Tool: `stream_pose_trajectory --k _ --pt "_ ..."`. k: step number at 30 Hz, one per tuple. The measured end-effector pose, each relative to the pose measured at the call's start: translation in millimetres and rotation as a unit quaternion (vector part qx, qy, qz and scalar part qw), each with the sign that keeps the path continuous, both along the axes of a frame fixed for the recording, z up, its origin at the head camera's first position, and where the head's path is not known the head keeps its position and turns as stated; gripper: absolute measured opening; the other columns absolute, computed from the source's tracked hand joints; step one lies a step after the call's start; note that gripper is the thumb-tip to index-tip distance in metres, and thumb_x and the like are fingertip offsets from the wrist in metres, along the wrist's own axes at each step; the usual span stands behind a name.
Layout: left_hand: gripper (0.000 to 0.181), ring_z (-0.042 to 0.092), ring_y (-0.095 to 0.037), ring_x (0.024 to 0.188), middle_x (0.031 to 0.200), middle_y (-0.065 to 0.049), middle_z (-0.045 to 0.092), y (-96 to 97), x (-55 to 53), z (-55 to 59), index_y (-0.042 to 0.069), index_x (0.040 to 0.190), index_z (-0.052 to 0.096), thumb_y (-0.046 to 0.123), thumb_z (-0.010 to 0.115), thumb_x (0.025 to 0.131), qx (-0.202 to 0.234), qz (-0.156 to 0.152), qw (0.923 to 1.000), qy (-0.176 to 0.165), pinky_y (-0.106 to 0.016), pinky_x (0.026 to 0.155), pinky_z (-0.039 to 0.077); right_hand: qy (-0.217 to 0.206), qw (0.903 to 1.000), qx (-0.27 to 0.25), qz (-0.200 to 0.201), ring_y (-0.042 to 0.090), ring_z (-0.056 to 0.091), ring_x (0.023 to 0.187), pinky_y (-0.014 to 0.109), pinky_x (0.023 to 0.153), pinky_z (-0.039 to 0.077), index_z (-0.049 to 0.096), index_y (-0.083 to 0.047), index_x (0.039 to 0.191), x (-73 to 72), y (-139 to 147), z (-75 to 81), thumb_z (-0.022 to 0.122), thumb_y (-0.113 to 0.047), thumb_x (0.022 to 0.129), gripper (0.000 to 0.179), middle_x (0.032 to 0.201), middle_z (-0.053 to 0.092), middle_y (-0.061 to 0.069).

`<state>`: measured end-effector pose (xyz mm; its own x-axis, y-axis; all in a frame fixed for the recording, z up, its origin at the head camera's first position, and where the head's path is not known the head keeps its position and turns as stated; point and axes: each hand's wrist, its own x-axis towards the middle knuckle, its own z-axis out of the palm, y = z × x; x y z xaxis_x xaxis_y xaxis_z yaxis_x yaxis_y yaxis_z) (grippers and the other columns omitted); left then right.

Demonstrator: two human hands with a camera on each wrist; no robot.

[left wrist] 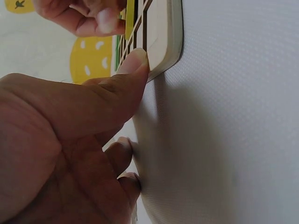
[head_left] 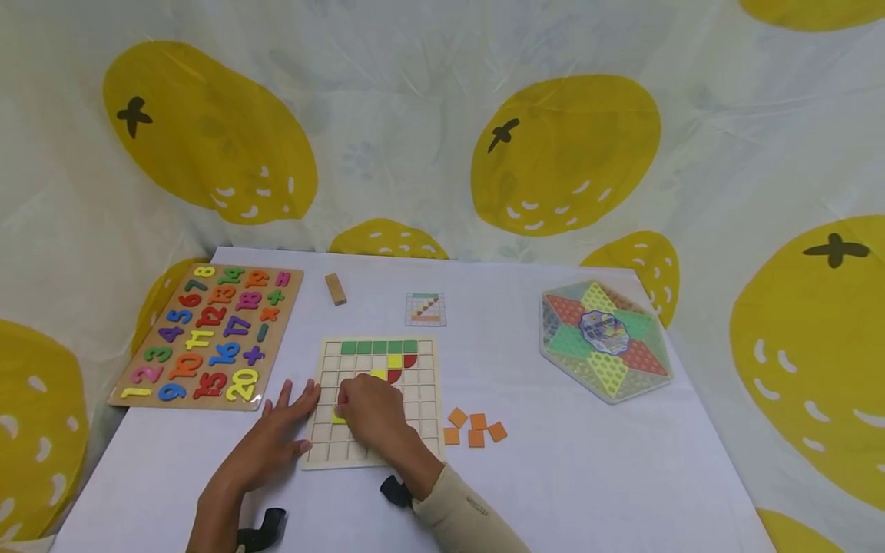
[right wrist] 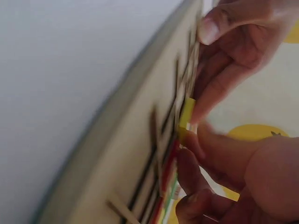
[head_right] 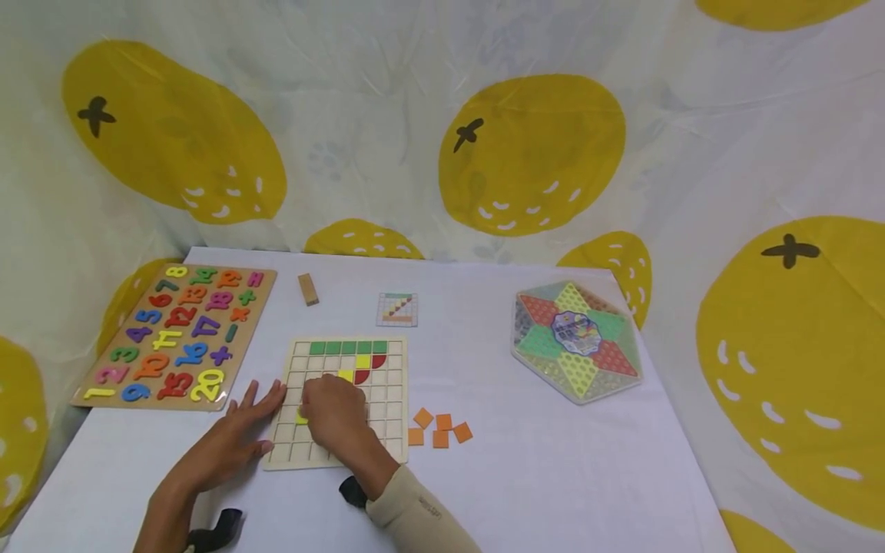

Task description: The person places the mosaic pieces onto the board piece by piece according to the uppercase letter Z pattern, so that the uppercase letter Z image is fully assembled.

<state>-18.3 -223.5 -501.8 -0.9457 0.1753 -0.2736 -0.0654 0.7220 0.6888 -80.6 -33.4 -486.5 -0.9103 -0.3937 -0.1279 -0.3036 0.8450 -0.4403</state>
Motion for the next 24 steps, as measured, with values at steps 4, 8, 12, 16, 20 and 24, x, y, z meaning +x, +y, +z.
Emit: stream_pose_trajectory --k 4,8,12,16,20,24 --pt "0.092 -0.008 -0.041 0.166 0.175 -0.002 0.022 0.8 0.3 -0.1 0.018 0.167 0.031 -0.001 0.078 0.09 0.001 -0.002 1.0 0.003 -0.064 0.132 -0.008 0.009 0.9998 0.018 0.004 0.008 0.058 0.075 0.026 0.06 0.042 0.075 -0.025 0.091 1.6 1 -0.7 0.091 -0.031 0.085 0.019 0.081 0.064 -0.01" --pt "0.092 -0.008 -0.04 0.166 0.175 -0.002 0.022 1.6 0.3 0.1 0.019 0.167 0.032 -0.001 0.078 0.09 0.001 0.0 1.0 0.004 -0.064 0.132 -0.009 0.028 0.9994 0.021 0.001 0.01 0.062 0.079 0.026 0.06 0.044 0.074 -0.025 0.093 0.0 0 -1.8 0.091 -0.028 0.084 0.019 0.084 0.067 -0.009" --pt "0.092 -0.008 -0.04 0.166 0.175 -0.002 0.022 1.5 0.2 0.3 0.019 0.167 0.031 0.0 0.078 0.09 0.002 0.001 1.0 -0.002 -0.063 0.132 -0.009 0.013 0.9999 0.008 0.003 0.007 0.06 0.078 0.025 0.059 0.043 0.076 -0.025 0.09 -0.9 2 -0.6 0.091 -0.025 0.085 0.016 0.083 0.067 -0.011" --pt "0.091 -0.008 -0.041 0.166 0.175 -0.002 0.022 1.4 0.5 0.4 0.018 0.167 0.032 0.001 0.078 0.091 0.0 -0.002 1.0 -0.002 -0.064 0.132 -0.009 -0.012 0.9994 -0.03 0.011 0.004 0.055 0.073 0.023 0.06 0.042 0.078 -0.025 0.096 0.0 11 1.1 0.09 -0.026 0.086 0.016 0.077 0.063 -0.013" --pt "0.09 -0.007 -0.042 0.166 0.175 -0.003 0.021 2.8 0.5 1.7 0.018 0.167 0.032 0.001 0.078 0.091 -0.008 -0.002 1.0 0.005 -0.066 0.132 -0.007 -0.027 0.9958 -0.087 0.002 0.003 0.052 0.07 0.021 0.061 0.041 0.077 -0.024 0.104 0.6 28 1.7 0.088 -0.027 0.088 0.019 0.072 0.058 -0.014" --pt "0.091 -0.007 -0.041 0.166 0.175 -0.001 0.02 5.1 0.1 3.5 0.018 0.167 0.031 0.001 0.078 0.091 -0.017 0.0 0.9998 0.003 -0.066 0.132 -0.007 -0.023 0.9928 -0.115 -0.026 0.004 0.055 0.076 0.022 0.065 0.043 0.077 -0.023 0.104 0.5 52 2.6 0.088 -0.024 0.088 0.02 0.076 0.059 -0.014"
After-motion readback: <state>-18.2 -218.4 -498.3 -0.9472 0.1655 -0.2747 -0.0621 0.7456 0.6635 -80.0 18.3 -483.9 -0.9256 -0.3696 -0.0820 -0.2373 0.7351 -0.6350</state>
